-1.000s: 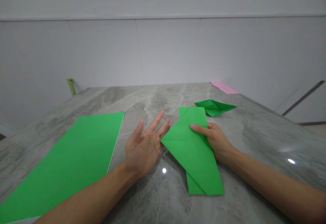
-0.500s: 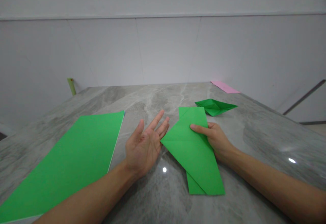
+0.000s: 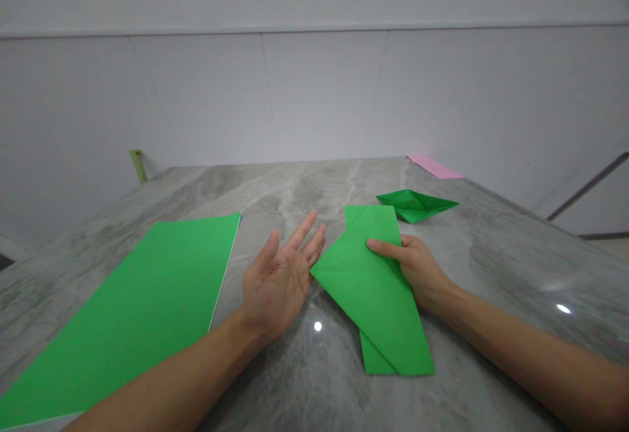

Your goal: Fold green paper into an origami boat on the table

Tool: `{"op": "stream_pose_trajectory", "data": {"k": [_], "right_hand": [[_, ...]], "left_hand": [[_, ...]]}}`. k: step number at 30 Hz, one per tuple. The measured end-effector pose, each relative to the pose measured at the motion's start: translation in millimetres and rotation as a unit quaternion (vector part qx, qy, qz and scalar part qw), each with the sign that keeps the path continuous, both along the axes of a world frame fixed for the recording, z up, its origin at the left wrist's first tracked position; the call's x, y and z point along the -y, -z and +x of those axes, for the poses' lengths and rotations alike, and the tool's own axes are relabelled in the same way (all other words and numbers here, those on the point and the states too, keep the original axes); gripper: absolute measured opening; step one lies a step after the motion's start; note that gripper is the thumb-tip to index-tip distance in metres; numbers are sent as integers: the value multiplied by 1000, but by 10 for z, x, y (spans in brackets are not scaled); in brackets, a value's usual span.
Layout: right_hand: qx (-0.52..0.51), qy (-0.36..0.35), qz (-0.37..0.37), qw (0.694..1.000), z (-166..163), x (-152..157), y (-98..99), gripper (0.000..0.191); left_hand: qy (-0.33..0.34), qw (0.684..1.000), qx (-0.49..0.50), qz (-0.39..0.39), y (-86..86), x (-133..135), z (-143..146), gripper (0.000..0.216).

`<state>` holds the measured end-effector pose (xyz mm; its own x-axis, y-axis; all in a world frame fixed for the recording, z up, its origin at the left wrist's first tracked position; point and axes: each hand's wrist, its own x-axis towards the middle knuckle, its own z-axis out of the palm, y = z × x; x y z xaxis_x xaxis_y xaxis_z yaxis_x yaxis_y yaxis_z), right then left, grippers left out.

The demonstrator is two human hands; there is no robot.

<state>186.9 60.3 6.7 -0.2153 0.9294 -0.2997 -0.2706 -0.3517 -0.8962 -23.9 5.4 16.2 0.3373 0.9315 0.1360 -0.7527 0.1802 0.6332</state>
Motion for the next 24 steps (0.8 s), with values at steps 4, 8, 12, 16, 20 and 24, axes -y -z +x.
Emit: {"op": "stream_pose_trajectory", "data": {"k": [4, 8, 12, 16, 20, 24], "right_hand": [[-7, -1, 0, 1000, 4, 2, 13, 25], [-11, 5, 2, 1000, 6, 1, 15, 25], [-13, 10, 7, 1000, 0, 2, 1, 25], [-15, 11, 3, 1000, -14, 12, -15, 25], [-8, 14, 1, 1000, -14, 19, -21, 24], [-12, 12, 4, 1000, -11, 19, -21, 24]], "left_hand": [[-1, 1000, -8, -4, -18, 9, 8, 78], [0, 1000, -19, -15, -28, 19, 15, 80], [8, 999, -29, -22, -20, 23, 24, 80], [16, 999, -31, -16, -19, 28, 35, 80], [23, 999, -28, -13, -22, 27, 38, 79], [30, 999, -19, -15, -18, 29, 37, 80]]}}
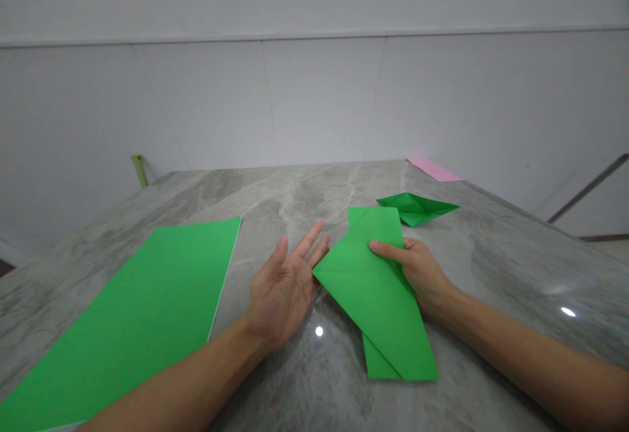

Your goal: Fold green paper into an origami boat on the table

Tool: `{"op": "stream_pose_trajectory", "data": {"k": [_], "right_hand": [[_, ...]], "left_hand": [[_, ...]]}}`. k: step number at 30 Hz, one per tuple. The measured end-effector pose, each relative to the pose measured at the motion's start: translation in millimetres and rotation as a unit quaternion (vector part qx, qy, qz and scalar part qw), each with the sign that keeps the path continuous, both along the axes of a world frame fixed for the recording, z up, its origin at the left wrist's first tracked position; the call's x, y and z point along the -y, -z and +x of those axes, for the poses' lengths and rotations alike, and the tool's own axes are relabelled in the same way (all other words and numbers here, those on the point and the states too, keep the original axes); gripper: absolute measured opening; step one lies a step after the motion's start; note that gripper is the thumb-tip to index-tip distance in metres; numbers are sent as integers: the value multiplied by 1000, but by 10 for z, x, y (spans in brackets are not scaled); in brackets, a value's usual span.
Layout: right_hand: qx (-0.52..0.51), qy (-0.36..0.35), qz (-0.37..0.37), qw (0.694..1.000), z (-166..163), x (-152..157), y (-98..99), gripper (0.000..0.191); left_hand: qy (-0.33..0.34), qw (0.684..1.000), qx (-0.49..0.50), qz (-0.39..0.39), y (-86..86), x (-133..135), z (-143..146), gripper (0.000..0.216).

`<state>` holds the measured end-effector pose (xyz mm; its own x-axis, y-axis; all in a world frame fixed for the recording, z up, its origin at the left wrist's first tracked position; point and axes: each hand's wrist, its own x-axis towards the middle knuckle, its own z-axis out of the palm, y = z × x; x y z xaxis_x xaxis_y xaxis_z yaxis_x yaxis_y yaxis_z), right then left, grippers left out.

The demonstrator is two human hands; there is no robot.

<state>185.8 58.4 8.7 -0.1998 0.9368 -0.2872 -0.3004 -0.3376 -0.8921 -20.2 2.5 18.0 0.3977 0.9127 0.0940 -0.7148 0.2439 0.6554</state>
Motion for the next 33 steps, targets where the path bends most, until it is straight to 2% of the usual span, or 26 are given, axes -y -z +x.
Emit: {"op": "stream_pose_trajectory", "data": {"k": [11, 15, 19, 25, 30, 33], "right_hand": [[20, -8, 2, 1000, 12, -9, 18, 22], [20, -38, 6, 999, 5, 1, 12, 24], [8, -63, 9, 998, 3, 20, 18, 25], [10, -63, 14, 998, 5, 28, 24, 25], [36, -121, 23, 992, -7, 42, 61, 27], [43, -132, 29, 990, -6, 47, 84, 28]], "left_hand": [[18, 999, 14, -34, -27, -7, 9, 79], [36, 994, -62, -80, 27, -50, 20, 63], [52, 988, -126, -77, 91, -75, 40, 39], [35, 984, -169, -34, 126, -52, 45, 33], [42, 971, -233, -29, 174, -36, 73, 29], [39, 962, -267, -31, 197, -41, 59, 26]]}}
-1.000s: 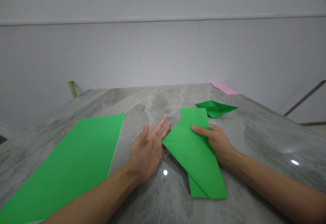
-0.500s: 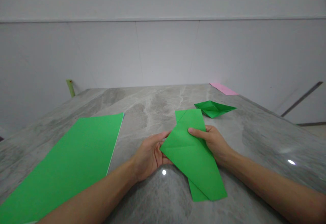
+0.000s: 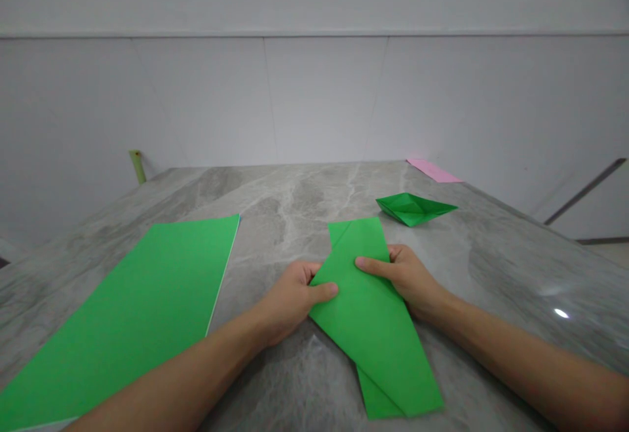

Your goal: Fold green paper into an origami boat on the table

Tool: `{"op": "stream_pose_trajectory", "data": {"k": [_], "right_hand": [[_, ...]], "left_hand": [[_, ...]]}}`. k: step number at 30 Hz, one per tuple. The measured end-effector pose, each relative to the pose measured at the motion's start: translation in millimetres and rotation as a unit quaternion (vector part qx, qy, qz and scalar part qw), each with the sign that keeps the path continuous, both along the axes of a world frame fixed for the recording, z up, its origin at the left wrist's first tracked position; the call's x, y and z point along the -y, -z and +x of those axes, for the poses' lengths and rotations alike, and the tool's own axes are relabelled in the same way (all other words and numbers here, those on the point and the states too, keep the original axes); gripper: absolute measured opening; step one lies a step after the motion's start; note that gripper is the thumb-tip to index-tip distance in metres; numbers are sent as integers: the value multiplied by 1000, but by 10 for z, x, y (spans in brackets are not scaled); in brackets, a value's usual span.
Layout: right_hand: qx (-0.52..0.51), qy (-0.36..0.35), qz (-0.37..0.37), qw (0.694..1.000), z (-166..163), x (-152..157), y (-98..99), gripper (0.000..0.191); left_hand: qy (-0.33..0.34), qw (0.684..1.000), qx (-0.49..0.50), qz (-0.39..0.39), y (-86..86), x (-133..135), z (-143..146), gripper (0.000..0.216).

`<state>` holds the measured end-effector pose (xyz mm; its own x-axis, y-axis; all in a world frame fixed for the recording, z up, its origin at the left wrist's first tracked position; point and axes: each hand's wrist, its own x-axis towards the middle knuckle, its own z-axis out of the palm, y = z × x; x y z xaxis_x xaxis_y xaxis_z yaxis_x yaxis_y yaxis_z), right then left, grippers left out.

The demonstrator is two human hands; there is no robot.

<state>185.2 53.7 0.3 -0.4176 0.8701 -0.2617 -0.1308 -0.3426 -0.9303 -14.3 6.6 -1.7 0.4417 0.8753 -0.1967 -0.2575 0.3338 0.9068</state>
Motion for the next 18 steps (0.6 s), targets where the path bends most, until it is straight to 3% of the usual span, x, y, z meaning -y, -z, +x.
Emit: {"op": "stream_pose_trajectory", "data": {"k": [6, 12, 18], "right_hand": [[2, 48, 9, 999, 7, -36, -37, 26], [9, 101, 34, 994, 6, -61, -72, 27], [1, 59, 21, 998, -38, 2, -40, 26]], "left_hand": [[56, 993, -104, -3, -67, 17, -76, 16], [104, 984, -141, 6, -97, 38, -102, 17], [47, 988, -149, -8, -21, 27, -34, 27]]}}
